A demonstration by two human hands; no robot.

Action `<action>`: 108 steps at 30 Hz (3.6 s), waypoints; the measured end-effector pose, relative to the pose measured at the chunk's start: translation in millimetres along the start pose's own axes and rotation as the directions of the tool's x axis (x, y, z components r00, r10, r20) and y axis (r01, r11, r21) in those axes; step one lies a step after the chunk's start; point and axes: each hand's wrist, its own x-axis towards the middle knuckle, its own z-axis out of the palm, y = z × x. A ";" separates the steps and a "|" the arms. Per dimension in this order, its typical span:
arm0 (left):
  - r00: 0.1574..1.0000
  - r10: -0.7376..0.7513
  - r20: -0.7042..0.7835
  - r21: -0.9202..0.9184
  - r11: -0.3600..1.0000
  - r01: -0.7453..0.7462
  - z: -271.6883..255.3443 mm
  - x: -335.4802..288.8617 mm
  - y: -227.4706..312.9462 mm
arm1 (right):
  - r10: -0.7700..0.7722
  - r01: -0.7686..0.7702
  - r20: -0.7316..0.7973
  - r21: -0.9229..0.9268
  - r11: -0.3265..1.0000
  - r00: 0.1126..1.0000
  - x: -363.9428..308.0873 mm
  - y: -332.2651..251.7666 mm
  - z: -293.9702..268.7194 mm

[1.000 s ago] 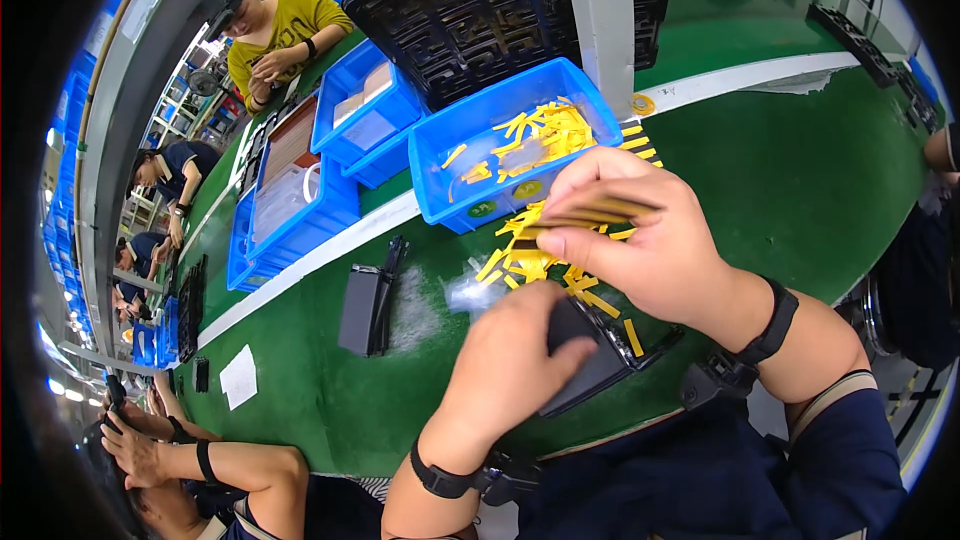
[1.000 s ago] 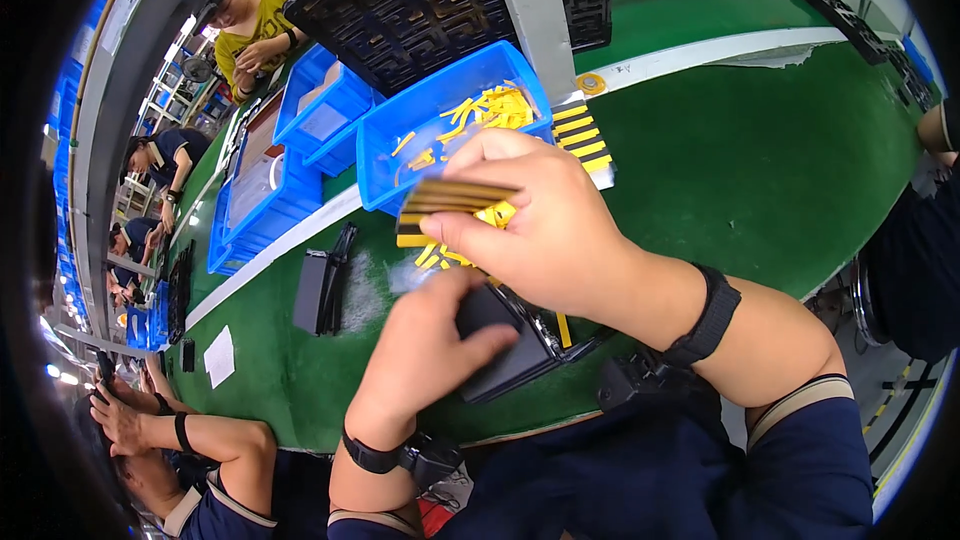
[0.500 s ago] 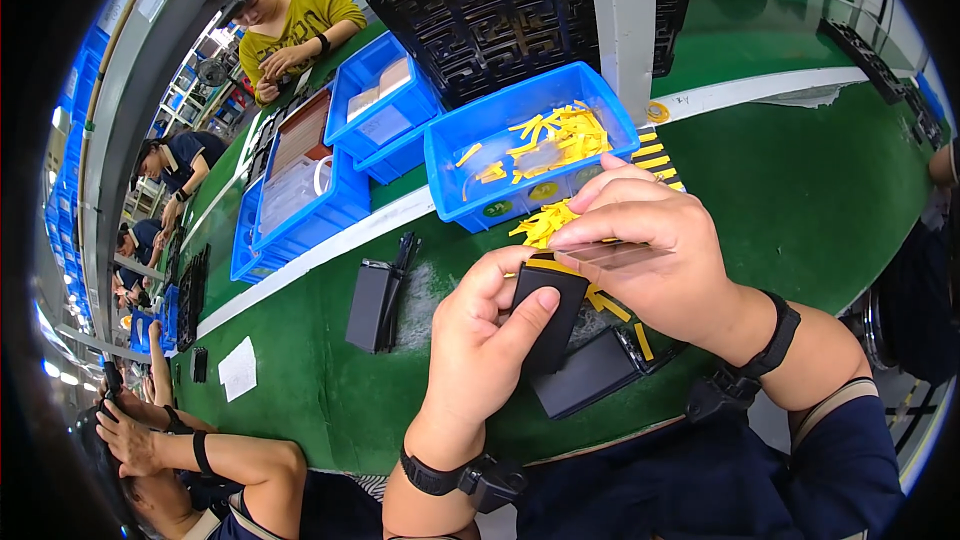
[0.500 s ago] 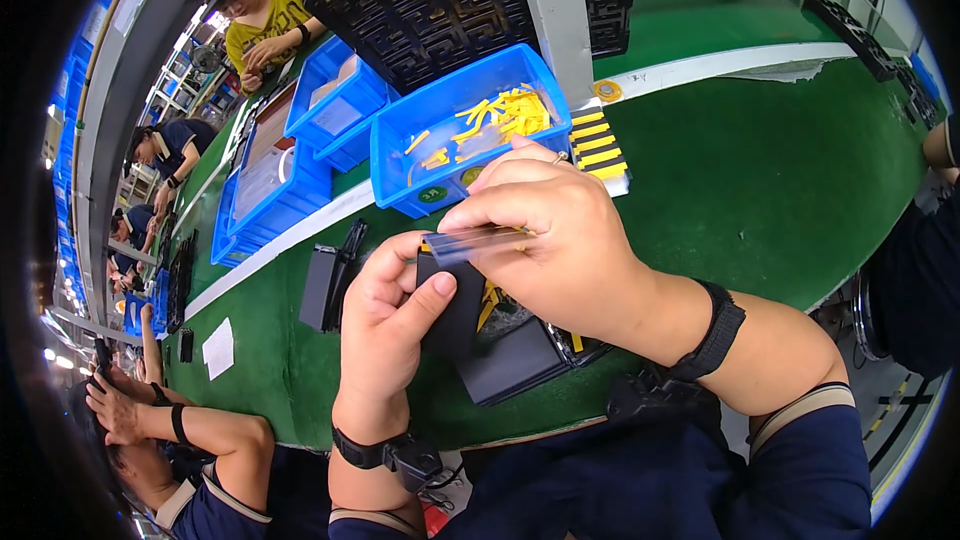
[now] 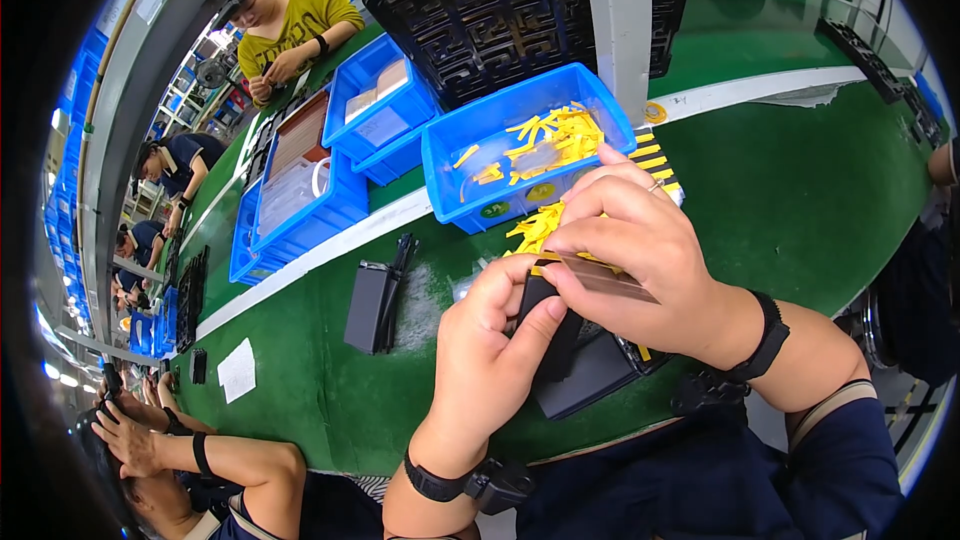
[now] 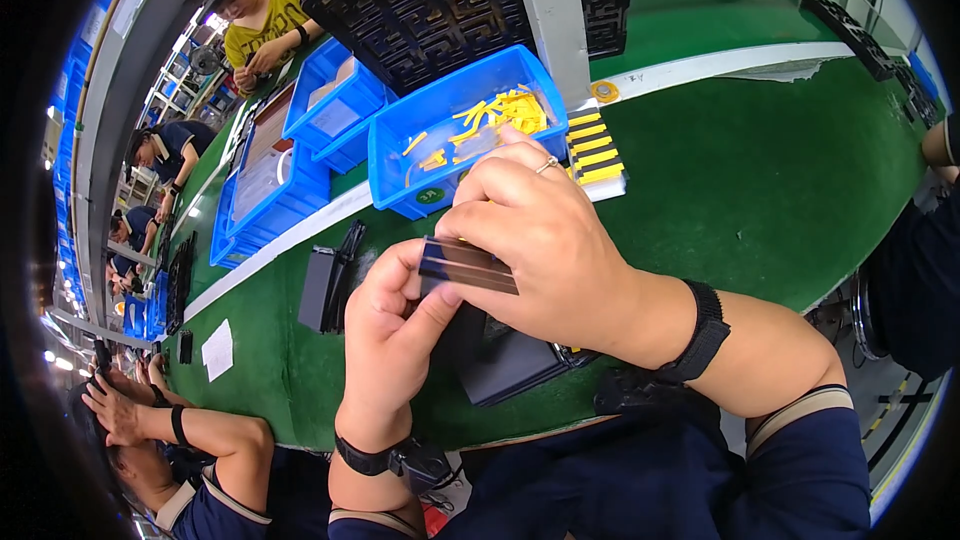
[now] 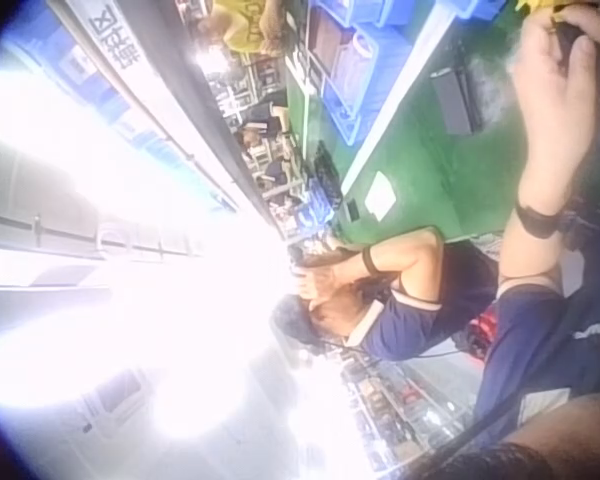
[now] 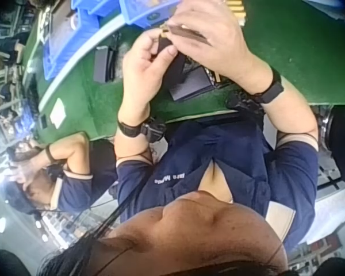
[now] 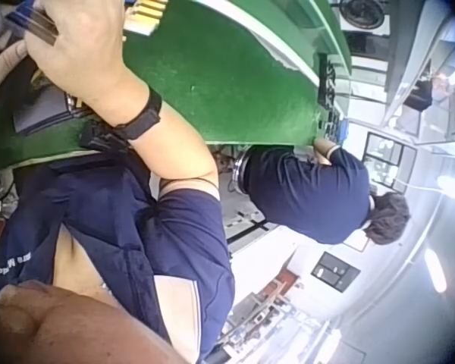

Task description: Assembling small electronic components, specifically applying stickers or insulation to battery-like parts on a production line.

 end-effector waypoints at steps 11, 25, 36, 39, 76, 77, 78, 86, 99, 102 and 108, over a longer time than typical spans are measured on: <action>0.989 -0.092 -0.117 -0.220 0.973 0.064 -1.3 2.4 3.8 | -0.154 0.142 -0.042 -0.220 0.965 0.987 4.8 -5.5 -3.6; 0.999 -0.035 0.034 -0.529 0.847 0.048 -7.0 4.8 2.9 | -0.173 0.178 0.069 -0.060 0.982 0.982 1.6 -9.2 -3.8; 0.974 0.224 0.010 0.272 0.937 -0.219 0.6 -0.8 13.9 | -0.195 0.196 0.112 0.001 0.981 0.974 1.1 -11.7 -10.6; 0.994 0.098 -0.053 0.003 0.995 -0.098 -0.9 -1.3 7.0 | -0.226 0.228 0.033 -0.085 0.970 0.974 3.3 -14.5 -17.0; 0.978 -0.117 -0.171 -0.354 0.934 0.050 -12.5 10.4 -8.0 | 0.616 -0.660 0.236 0.288 0.694 0.751 11.1 20.0 -16.3; 0.981 -0.102 -0.167 -0.319 0.947 0.044 -11.0 10.1 -9.1 | 0.617 -0.660 0.234 0.286 0.694 0.751 10.0 14.7 -16.6; 0.983 -0.087 -0.163 -0.284 0.958 0.038 -9.5 10.4 -10.1 | 0.560 -0.597 0.209 0.309 0.740 0.802 11.2 8.0 -17.8; 0.991 -0.032 -0.132 -0.231 0.973 0.000 -5.9 6.8 0.0 | 0.410 -0.403 0.067 0.389 0.829 0.909 8.6 13.6 -6.8; 0.990 -0.093 -0.102 -0.323 0.945 0.056 -5.1 9.0 -4.6 | 0.469 -0.500 0.184 0.426 0.754 0.864 6.2 11.2 -9.2; 0.990 -0.097 -0.102 -0.338 0.939 0.057 -5.4 8.4 -5.4 | 0.440 -0.451 0.127 0.399 0.798 0.889 6.2 11.5 -5.4; 0.989 -0.082 -0.123 -0.109 0.992 0.069 -23.9 13.2 -0.8 | 0.423 -0.428 0.092 0.345 0.836 0.901 2.5 15.3 -4.5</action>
